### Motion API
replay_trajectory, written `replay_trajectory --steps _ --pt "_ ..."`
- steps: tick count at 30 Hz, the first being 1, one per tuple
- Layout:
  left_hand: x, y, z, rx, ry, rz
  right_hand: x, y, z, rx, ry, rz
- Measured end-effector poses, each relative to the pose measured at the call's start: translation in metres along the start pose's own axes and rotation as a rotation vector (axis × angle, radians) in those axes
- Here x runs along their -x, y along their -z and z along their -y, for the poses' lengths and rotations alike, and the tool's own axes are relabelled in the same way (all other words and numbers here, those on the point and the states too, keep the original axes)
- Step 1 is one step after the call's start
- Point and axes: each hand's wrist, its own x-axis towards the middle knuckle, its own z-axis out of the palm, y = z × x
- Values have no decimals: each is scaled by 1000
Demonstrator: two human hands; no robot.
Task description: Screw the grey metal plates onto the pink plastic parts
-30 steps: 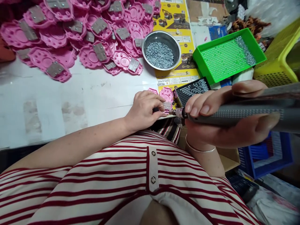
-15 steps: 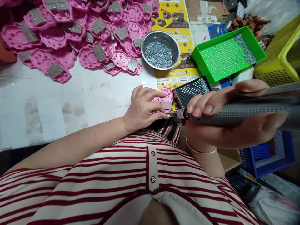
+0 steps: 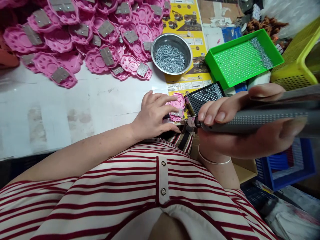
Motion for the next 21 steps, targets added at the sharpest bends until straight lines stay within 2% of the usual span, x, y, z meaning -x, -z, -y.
replay_trajectory --steps 3,5,8,13,18,21 --pt "0 9 11 -116 92 65 -1 -2 -8 33 24 -3" --pt "0 14 17 -153 140 111 -1 -3 -19 -16 143 9" --pt "0 18 20 -150 160 159 3 -5 -32 -38 129 6" --pt "2 19 15 -158 94 111 8 -5 -42 4 73 -7" --pt "3 22 6 -242 -49 135 2 0 -49 16 222 -29" --pt "0 18 -1 -278 -90 169 1 2 -49 30 220 -29"
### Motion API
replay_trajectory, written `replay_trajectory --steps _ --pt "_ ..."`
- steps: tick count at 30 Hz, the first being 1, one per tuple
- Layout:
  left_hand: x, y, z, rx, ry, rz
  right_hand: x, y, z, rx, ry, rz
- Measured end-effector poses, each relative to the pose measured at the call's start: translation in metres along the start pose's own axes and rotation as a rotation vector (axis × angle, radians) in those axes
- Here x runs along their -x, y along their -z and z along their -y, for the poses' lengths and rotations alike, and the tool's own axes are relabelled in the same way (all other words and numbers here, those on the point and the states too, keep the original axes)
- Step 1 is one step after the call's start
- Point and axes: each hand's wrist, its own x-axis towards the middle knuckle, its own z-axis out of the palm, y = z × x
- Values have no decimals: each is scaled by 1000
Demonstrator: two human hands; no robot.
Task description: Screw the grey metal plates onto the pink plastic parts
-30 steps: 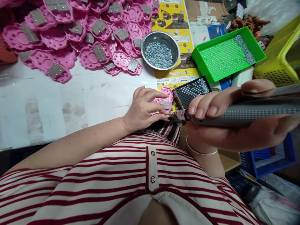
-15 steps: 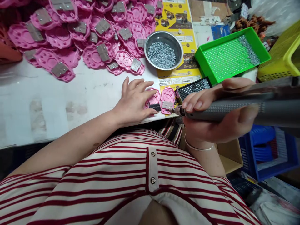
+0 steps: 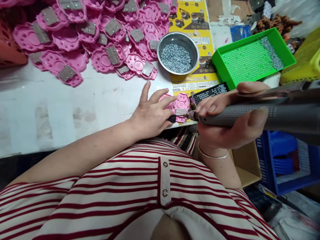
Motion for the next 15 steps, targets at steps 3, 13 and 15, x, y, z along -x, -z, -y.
replay_trajectory --steps 3,13,15 --pt "-4 1 -5 -12 -27 -2 0 1 4 20 -16 8" --pt "2 28 28 86 153 79 0 2 16 -40 -106 -12" --pt "2 26 30 102 154 114 1 0 17 -66 -128 0"
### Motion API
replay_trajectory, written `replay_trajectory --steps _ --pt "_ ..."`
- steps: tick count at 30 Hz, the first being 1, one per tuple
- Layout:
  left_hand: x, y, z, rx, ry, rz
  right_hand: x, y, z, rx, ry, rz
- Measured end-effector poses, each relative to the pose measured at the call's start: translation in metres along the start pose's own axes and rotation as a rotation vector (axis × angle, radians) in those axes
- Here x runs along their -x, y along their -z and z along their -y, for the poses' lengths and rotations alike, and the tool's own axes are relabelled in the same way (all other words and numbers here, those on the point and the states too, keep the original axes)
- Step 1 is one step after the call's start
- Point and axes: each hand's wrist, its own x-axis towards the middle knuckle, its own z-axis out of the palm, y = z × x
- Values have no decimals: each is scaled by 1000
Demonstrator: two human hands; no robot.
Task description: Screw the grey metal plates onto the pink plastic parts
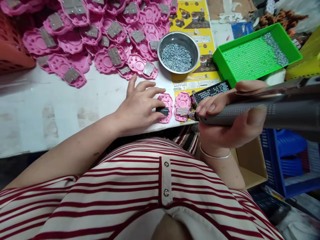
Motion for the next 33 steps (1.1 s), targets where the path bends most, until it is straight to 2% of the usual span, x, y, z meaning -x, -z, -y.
replay_trajectory --steps 4,12,14,20,33 --pt "-2 -7 -4 13 22 29 2 -4 3 -14 -37 8" --pt "-4 -13 -11 63 87 61 2 -6 -11 18 37 14" --pt "-3 -15 -13 69 109 47 3 -8 -14 19 49 21" --pt "-1 -21 -17 47 120 -1 7 -12 -14 69 -35 -33" --pt "-1 -20 -20 61 156 26 10 -11 -23 115 -40 -28"
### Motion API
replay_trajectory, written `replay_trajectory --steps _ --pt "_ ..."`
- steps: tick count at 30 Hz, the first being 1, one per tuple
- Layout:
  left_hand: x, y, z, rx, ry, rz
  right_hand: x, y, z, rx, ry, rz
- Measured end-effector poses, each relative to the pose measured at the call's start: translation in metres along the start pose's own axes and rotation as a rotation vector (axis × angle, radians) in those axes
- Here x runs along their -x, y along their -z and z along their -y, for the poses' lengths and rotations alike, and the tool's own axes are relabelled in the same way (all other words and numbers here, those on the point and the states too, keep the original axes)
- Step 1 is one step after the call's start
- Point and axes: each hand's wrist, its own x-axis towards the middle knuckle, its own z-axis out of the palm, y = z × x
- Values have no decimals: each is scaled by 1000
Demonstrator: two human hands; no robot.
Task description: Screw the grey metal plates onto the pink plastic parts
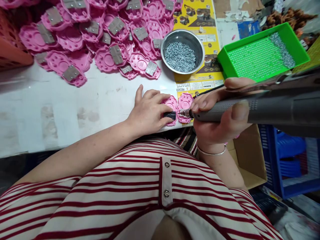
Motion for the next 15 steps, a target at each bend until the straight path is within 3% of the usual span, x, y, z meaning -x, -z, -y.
replay_trajectory --steps 15 --pt "0 1 0 36 3 14 1 2 -15 92 -38 -11"
